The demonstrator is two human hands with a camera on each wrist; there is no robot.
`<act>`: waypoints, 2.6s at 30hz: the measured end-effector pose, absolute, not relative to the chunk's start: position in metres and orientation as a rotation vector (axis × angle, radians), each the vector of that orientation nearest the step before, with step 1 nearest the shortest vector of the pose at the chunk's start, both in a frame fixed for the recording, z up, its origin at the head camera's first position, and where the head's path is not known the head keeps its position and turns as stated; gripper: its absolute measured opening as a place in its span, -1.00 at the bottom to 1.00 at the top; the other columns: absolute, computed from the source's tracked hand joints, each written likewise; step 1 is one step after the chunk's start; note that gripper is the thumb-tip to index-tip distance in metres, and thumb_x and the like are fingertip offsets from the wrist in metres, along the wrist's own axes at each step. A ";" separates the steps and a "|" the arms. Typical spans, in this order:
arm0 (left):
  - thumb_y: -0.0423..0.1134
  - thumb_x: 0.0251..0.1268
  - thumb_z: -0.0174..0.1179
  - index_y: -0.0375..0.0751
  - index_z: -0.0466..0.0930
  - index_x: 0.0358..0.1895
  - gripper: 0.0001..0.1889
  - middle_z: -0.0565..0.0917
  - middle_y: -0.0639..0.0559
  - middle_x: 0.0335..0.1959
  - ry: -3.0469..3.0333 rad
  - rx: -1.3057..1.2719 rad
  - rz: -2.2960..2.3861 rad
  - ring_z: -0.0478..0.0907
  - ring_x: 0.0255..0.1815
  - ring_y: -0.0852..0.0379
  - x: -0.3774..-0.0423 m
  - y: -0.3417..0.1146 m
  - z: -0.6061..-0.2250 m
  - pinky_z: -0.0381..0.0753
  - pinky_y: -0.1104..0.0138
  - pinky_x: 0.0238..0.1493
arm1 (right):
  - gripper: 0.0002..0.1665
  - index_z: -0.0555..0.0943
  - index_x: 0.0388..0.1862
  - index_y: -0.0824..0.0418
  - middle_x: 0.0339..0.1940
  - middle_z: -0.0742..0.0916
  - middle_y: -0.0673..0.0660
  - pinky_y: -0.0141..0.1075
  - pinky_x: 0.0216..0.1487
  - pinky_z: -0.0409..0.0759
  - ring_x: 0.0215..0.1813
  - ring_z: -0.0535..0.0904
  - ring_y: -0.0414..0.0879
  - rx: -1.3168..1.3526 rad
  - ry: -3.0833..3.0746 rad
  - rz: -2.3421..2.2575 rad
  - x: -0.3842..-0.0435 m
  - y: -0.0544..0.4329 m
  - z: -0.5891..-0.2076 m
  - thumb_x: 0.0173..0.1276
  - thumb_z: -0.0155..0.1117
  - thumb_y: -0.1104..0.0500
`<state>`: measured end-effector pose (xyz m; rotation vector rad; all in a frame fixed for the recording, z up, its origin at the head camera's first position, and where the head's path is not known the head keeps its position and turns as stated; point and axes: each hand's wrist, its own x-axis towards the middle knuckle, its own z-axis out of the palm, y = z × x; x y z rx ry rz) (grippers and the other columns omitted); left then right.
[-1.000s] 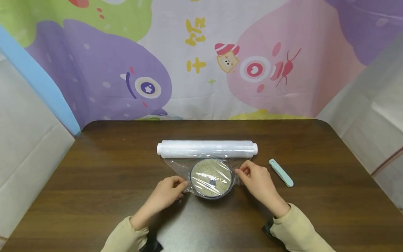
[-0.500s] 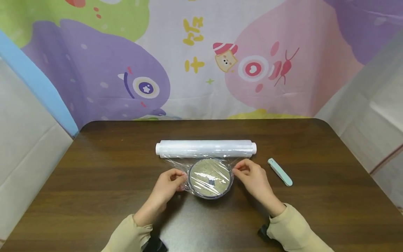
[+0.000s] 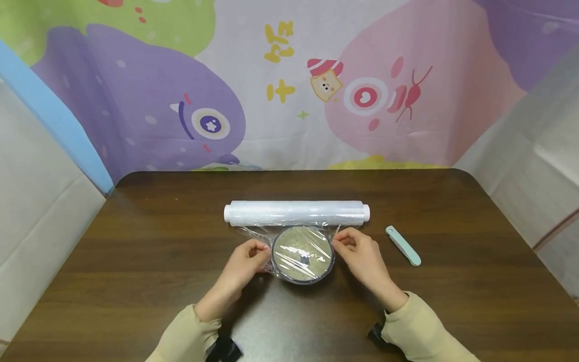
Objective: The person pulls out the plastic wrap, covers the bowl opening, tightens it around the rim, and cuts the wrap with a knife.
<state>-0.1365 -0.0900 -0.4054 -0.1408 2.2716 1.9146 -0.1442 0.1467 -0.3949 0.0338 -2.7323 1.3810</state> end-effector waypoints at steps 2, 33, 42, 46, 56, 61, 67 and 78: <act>-0.35 0.23 0.03 -0.46 0.47 -0.24 -0.82 0.51 0.00 -0.45 2.270 -0.103 1.857 0.42 -0.44 0.23 -0.136 -0.095 -0.400 0.54 0.34 -0.36 | -0.89 0.61 -0.30 0.24 -0.36 0.72 0.13 -0.37 -0.26 0.54 -0.29 0.65 -0.13 0.056 -2.740 1.373 -0.144 0.150 -0.391 0.24 0.20 0.22; -0.37 0.19 0.07 -0.10 0.46 -0.49 -0.87 0.43 0.16 -0.61 2.768 0.551 1.072 0.32 -0.57 0.27 -0.133 -0.111 -0.390 0.32 0.41 -0.51 | -0.85 0.57 -0.39 0.13 -0.54 0.63 -0.04 -0.35 -0.41 0.41 -0.48 0.46 -0.27 0.399 -3.000 0.932 -0.133 0.157 -0.379 0.32 0.05 0.25; -0.28 0.22 0.08 -0.09 0.51 -0.49 -0.87 0.45 0.16 -0.62 2.768 0.523 0.986 0.34 -0.58 0.25 -0.133 -0.109 -0.392 0.33 0.39 -0.51 | -0.82 0.58 -0.17 0.21 -0.54 0.62 -0.02 -0.36 -0.45 0.39 -0.49 0.45 -0.26 0.383 -3.032 0.953 -0.133 0.156 -0.381 0.32 0.06 0.24; -0.32 0.24 0.03 -0.12 0.51 -0.46 -0.87 0.48 0.14 -0.60 2.753 0.589 1.005 0.36 -0.58 0.28 -0.132 -0.107 -0.393 0.35 0.41 -0.51 | -0.82 0.56 -0.16 0.20 -0.49 0.63 -0.01 -0.36 -0.43 0.42 -0.46 0.46 -0.27 0.456 -3.032 0.929 -0.130 0.151 -0.382 0.33 0.04 0.26; -0.29 0.24 0.03 -0.15 0.54 -0.46 -0.85 0.55 0.14 -0.59 2.678 0.594 0.972 0.40 -0.58 0.30 -0.130 -0.107 -0.394 0.37 0.41 -0.51 | -0.73 0.55 -0.05 0.25 -0.44 0.66 0.03 -0.31 -0.36 0.47 -0.43 0.51 -0.26 0.345 -3.027 0.901 -0.131 0.153 -0.380 0.33 -0.02 0.30; -0.31 0.25 0.02 -0.19 0.53 -0.42 -0.87 0.59 0.11 -0.55 2.623 0.629 1.032 0.43 -0.57 0.29 -0.128 -0.103 -0.396 0.38 0.43 -0.54 | -0.70 0.54 0.01 0.26 -0.40 0.65 0.02 -0.33 -0.36 0.47 -0.43 0.50 -0.31 0.426 -3.045 0.930 -0.127 0.149 -0.380 0.33 0.03 0.29; -0.27 0.24 0.06 -0.17 0.54 -0.43 -0.88 0.61 0.12 -0.56 2.637 0.601 1.054 0.44 -0.59 0.32 -0.129 -0.101 -0.399 0.38 0.45 -0.55 | -0.70 0.54 0.01 0.26 -0.42 0.64 0.01 -0.34 -0.36 0.46 -0.44 0.50 -0.30 0.424 -3.044 0.929 -0.125 0.148 -0.379 0.32 0.02 0.29; -0.31 0.17 0.07 -0.13 0.57 -0.55 -0.83 0.61 0.15 -0.63 2.685 0.535 1.105 0.43 -0.64 0.33 -0.127 -0.099 -0.399 0.37 0.46 -0.60 | -0.70 0.54 -0.01 0.37 -0.45 0.69 0.00 -0.39 -0.34 0.49 -0.42 0.56 -0.29 0.553 -3.045 1.066 -0.123 0.154 -0.377 0.31 0.06 0.31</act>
